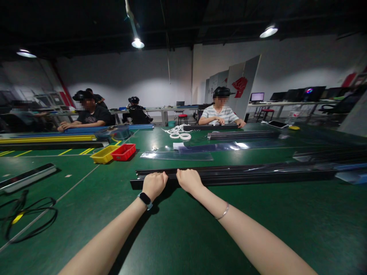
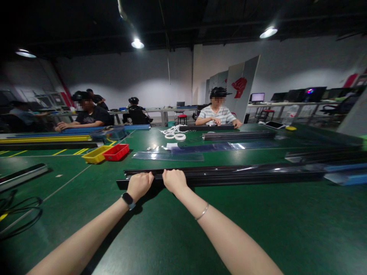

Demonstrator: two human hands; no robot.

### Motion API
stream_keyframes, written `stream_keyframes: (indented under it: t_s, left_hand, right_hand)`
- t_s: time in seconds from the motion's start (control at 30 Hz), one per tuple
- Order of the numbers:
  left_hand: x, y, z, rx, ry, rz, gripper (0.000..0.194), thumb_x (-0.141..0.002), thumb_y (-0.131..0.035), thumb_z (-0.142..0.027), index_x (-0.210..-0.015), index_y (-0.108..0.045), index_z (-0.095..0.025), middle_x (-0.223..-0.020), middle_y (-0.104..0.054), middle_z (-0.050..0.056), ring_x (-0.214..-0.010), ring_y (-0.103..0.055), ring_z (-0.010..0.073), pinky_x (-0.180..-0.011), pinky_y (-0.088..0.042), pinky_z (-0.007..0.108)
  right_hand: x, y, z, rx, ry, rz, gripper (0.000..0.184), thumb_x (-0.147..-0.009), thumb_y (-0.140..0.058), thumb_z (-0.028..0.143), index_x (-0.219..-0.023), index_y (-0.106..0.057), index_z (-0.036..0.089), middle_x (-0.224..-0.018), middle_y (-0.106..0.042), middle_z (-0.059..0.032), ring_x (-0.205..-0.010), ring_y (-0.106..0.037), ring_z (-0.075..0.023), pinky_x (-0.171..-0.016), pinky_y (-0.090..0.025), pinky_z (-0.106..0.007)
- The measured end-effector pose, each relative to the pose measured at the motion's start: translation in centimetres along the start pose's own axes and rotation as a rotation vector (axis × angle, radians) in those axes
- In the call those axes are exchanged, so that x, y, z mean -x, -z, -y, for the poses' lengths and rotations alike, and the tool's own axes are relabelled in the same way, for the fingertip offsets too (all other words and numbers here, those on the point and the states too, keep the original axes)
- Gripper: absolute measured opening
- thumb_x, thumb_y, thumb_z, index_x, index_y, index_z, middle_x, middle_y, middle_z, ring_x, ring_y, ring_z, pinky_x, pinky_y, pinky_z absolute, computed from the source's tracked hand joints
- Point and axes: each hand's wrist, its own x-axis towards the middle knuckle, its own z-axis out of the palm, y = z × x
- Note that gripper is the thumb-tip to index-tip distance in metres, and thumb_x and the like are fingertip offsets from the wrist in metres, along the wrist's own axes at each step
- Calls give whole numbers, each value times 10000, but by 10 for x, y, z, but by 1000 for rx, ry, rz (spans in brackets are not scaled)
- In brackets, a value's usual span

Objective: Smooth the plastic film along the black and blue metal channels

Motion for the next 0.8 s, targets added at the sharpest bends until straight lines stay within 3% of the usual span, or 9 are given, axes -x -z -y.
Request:
stream_keyframes:
  t_s: [0.43, 0.8]
  left_hand:
    - [-1, 0, -1, -15, -2, 7, 458, -817, -219, -317, -566, -555, -135, -570, -556, 55, -543, -497, 151, -519, -279, 242]
    - [0, 3, -2, 2, 3, -5, 452, -809, -238, -310, -562, -563, -115, -566, -556, 69, -535, -498, 135, -516, -291, 228]
  right_hand:
    - [2, -5, 1, -18, -49, -45, 583, -834, -165, 412, -664, -635, 111, -660, -596, -109, -637, -557, -154, -628, -381, -251]
    - [2, -4, 2, 21, -59, -32, 596, -839, -150, 408, -638, -637, 128, -620, -590, -99, -608, -554, -153, -616, -379, -272]
